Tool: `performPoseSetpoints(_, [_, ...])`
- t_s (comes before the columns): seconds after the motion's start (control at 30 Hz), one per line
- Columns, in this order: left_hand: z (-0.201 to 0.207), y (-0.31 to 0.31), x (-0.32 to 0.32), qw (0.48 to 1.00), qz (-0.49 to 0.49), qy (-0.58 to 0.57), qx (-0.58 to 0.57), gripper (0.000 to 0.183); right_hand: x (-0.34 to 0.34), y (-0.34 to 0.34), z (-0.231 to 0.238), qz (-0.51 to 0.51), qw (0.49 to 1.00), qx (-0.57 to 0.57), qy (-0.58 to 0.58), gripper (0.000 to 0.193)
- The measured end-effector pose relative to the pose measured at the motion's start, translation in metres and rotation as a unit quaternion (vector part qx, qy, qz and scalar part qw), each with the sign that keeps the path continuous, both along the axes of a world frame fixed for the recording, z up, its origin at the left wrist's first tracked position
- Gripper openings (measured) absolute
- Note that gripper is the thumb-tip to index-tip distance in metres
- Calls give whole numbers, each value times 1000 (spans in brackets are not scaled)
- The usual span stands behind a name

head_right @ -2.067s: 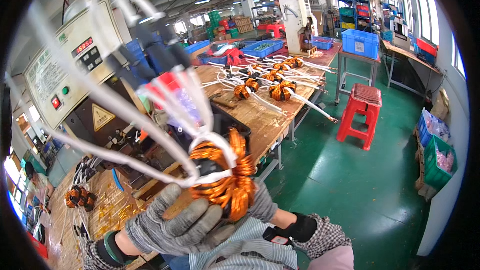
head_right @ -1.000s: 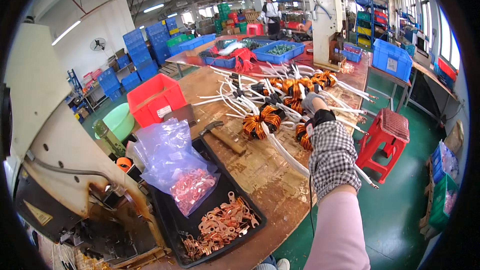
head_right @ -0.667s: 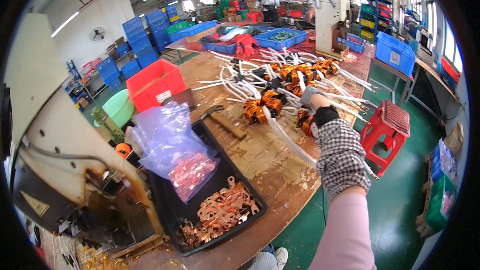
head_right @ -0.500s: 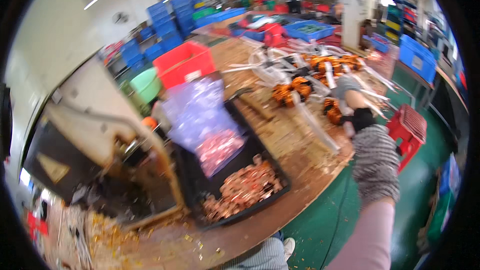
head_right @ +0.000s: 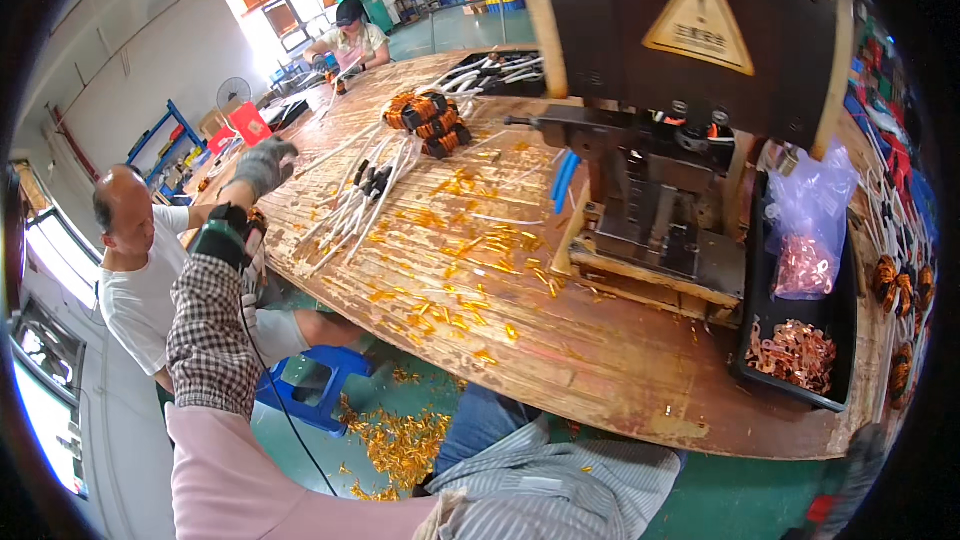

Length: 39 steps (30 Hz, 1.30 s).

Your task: Assemble copper terminals onto the wiring of motor stator components using a pressing machine.

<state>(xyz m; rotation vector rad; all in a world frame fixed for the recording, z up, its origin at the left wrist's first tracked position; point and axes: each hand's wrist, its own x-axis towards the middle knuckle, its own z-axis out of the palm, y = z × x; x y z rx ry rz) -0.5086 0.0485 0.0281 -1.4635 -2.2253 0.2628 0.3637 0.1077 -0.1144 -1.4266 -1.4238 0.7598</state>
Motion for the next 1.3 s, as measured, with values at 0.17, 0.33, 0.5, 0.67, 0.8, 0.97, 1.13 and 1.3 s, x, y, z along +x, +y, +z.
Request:
performPoseSetpoints(0.17, [-36,54,-12,997,39,-47,-44,33,-64,13,-179,-119,884,195,-409,23])
performPoseSetpoints(0.33, [-89,106,-34,994,92,-58,24,49,-244,-25,-101,180,895,152,-380,13])
performPoseSetpoints(0.5, [-111,148,-97,971,163,-163,60,56,-250,-15,-141,100,855,296,-413,41])
performPoseSetpoints(0.67, [-151,161,-165,941,172,-290,22,47,-273,-14,-130,68,856,275,-432,33])
performPoseSetpoints(0.8, [-131,158,-146,953,127,-249,115,39,-264,-17,-135,89,869,244,-422,35])
performPoseSetpoints(0.97, [-49,169,-89,968,114,-154,160,31,-254,-14,-155,108,874,298,-368,52])
performPoseSetpoints(1.13, [6,164,20,979,-5,-9,202,31,-263,-11,-142,107,855,315,-399,43])
performPoseSetpoints(1.3, [-39,134,100,992,-24,-3,123,25,-273,-13,-129,107,890,243,-371,14])
